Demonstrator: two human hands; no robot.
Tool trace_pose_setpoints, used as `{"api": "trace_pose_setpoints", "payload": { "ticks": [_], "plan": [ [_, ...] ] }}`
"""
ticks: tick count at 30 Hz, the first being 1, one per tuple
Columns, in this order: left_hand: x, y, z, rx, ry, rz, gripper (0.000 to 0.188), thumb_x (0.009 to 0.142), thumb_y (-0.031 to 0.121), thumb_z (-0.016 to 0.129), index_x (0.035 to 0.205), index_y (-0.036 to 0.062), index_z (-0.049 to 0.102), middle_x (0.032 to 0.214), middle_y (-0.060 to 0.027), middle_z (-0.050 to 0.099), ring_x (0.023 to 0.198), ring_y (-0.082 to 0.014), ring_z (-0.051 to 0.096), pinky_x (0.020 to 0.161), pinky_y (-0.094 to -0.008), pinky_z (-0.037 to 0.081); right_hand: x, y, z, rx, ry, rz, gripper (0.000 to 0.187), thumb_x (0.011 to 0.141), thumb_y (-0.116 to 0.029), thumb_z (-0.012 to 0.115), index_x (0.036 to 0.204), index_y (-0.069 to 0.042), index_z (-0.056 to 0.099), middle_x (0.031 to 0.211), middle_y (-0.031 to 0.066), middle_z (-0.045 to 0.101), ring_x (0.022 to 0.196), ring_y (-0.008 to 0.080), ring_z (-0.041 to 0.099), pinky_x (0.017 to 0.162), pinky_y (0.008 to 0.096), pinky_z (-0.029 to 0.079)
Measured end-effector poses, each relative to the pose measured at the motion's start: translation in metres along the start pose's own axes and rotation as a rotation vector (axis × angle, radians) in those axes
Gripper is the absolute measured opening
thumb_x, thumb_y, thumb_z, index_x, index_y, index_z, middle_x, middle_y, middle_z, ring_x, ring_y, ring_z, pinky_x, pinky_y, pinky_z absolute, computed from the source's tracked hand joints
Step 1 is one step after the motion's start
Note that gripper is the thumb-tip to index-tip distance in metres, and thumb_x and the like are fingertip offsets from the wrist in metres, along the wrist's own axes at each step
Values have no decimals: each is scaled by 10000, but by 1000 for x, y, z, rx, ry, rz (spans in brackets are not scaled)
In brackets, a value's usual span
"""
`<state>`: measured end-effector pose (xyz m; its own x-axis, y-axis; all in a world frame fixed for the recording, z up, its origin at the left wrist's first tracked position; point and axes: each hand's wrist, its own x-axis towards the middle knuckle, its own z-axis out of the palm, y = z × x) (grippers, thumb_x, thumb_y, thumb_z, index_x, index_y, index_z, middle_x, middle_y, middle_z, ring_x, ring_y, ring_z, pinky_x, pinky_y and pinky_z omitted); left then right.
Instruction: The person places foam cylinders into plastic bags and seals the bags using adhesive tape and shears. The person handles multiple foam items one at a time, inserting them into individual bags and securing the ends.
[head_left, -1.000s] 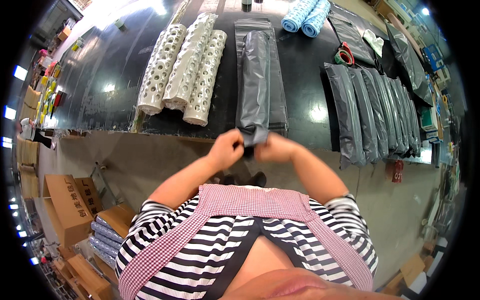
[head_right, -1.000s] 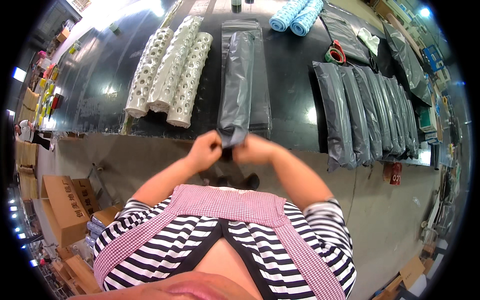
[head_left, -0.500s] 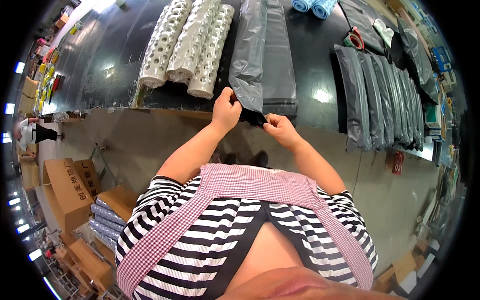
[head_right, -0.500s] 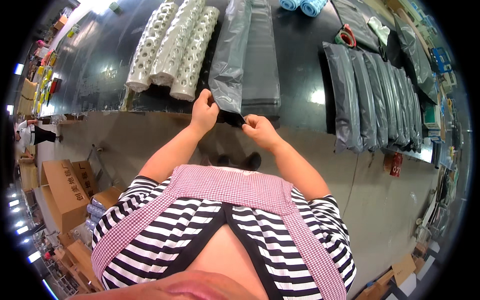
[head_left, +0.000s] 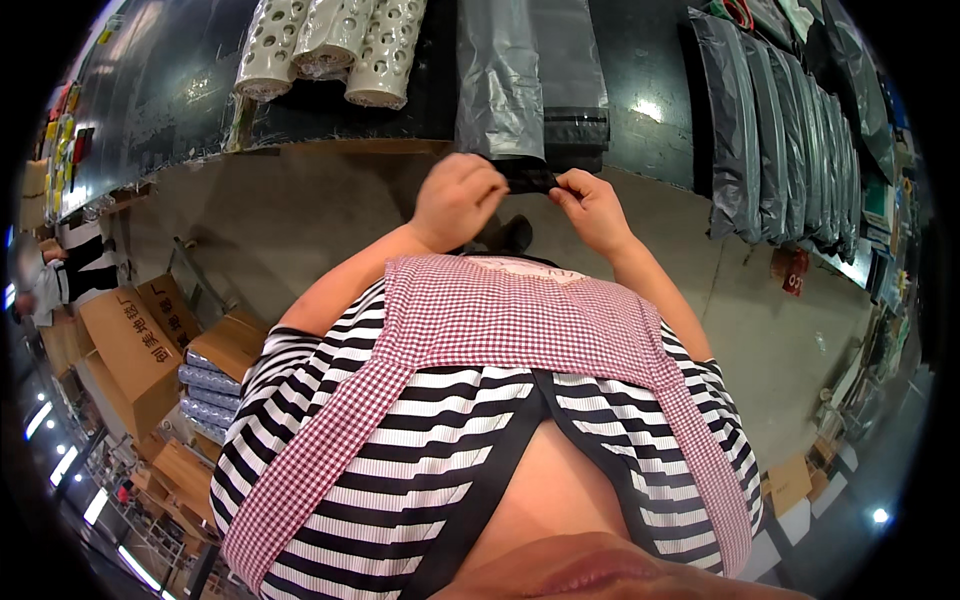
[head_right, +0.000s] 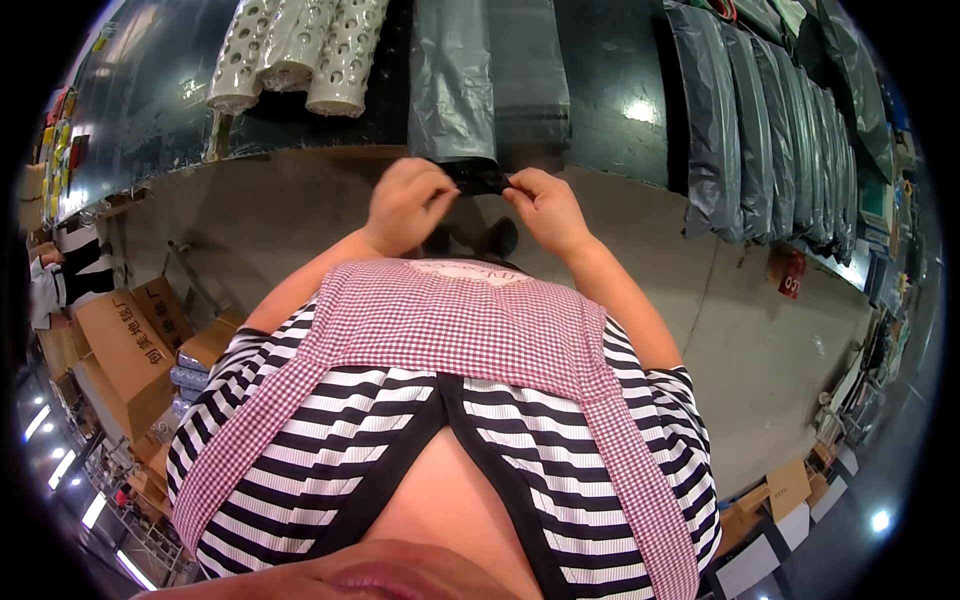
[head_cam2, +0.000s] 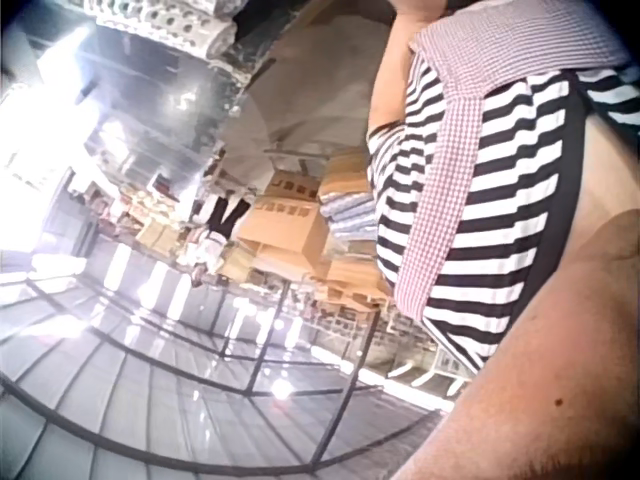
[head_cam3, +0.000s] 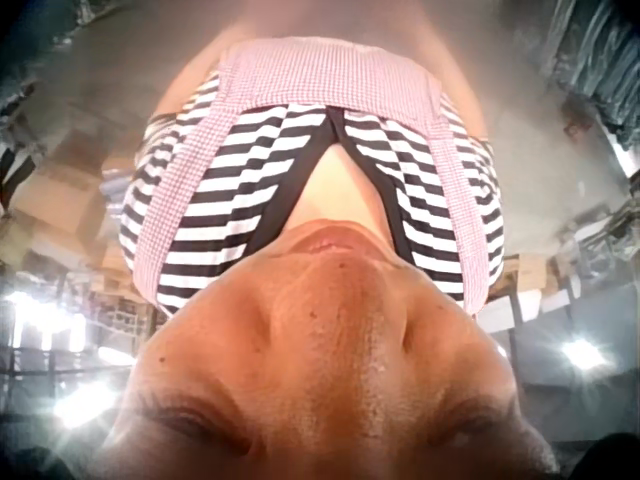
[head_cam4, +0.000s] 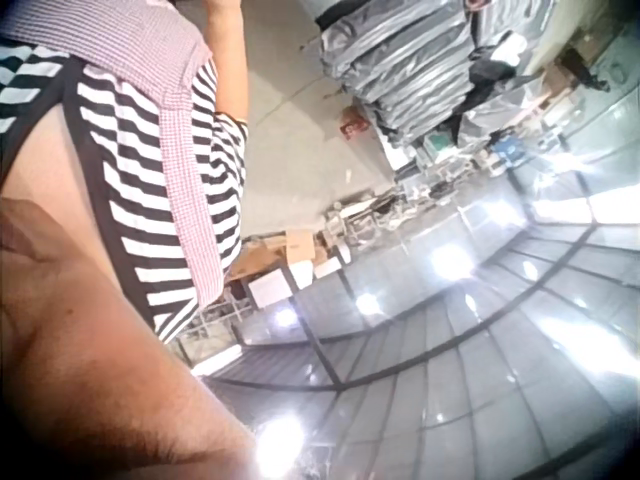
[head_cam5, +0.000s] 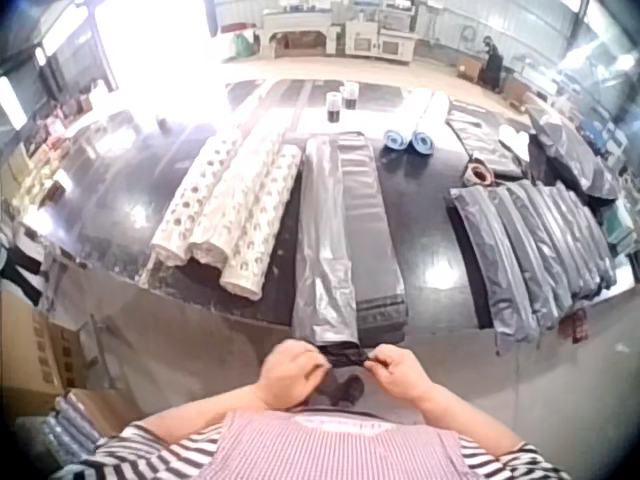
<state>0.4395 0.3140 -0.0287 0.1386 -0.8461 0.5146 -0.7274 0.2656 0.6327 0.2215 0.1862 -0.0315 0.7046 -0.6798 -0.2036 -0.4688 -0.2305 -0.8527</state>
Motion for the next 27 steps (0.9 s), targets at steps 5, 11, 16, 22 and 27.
{"api": "trace_pose_setpoints", "payload": {
  "ticks": [5, 11, 16, 22, 27],
  "plan": [
    [15, 13, 43, -166, -109, -186, 149, 842, 108, 754, 976, 54, 720, 960, -113, 717, 906, -317, 684, 789, -376, 545, 6, -9, -5, -218, 3, -235, 112, 885, -57, 673, 995, -39, 685, 940, 137, 679, 837, 317, 654, 716, 371, 520],
    [14, 9, 41, -342, -68, -343, 79, 898, 61, 693, 969, 33, 710, 946, -123, 721, 880, -287, 693, 795, -349, 543, 11, -5, -8, -242, -10, -223, 76, 888, -63, 668, 959, -38, 669, 882, 133, 675, 777, 269, 649, 698, 347, 508],
    [-90, -26, -39, -424, -611, -648, 132, 917, 160, 680, 998, 58, 701, 1030, -113, 727, 957, -281, 669, 854, -378, 521, 11, 25, -14, 185, -117, 136, 64, 920, -79, 655, 905, -17, 655, 792, 37, 667, 711, 98, 565, 661, 275, 462],
    [-157, -76, -114, 630, -453, -453, 460, 834, 50, 647, 1293, 81, 641, 1207, -118, 681, 1039, -338, 654, 887, -414, 536, 19, 39, -21, 363, -224, 227, 68, 945, -78, 640, 919, -16, 653, 850, 17, 692, 788, 82, 601, 739, 254, 475],
    [-6, -81, -32, 425, 119, 178, 384, 759, 47, 726, 1123, 128, 638, 1290, -58, 607, 1060, -271, 605, 909, -378, 510, 25, 37, -23, 494, -319, 250, 80, 956, -85, 637, 921, -15, 653, 909, 33, 703, 855, 98, 639, 812, 255, 493]
  ]
}}
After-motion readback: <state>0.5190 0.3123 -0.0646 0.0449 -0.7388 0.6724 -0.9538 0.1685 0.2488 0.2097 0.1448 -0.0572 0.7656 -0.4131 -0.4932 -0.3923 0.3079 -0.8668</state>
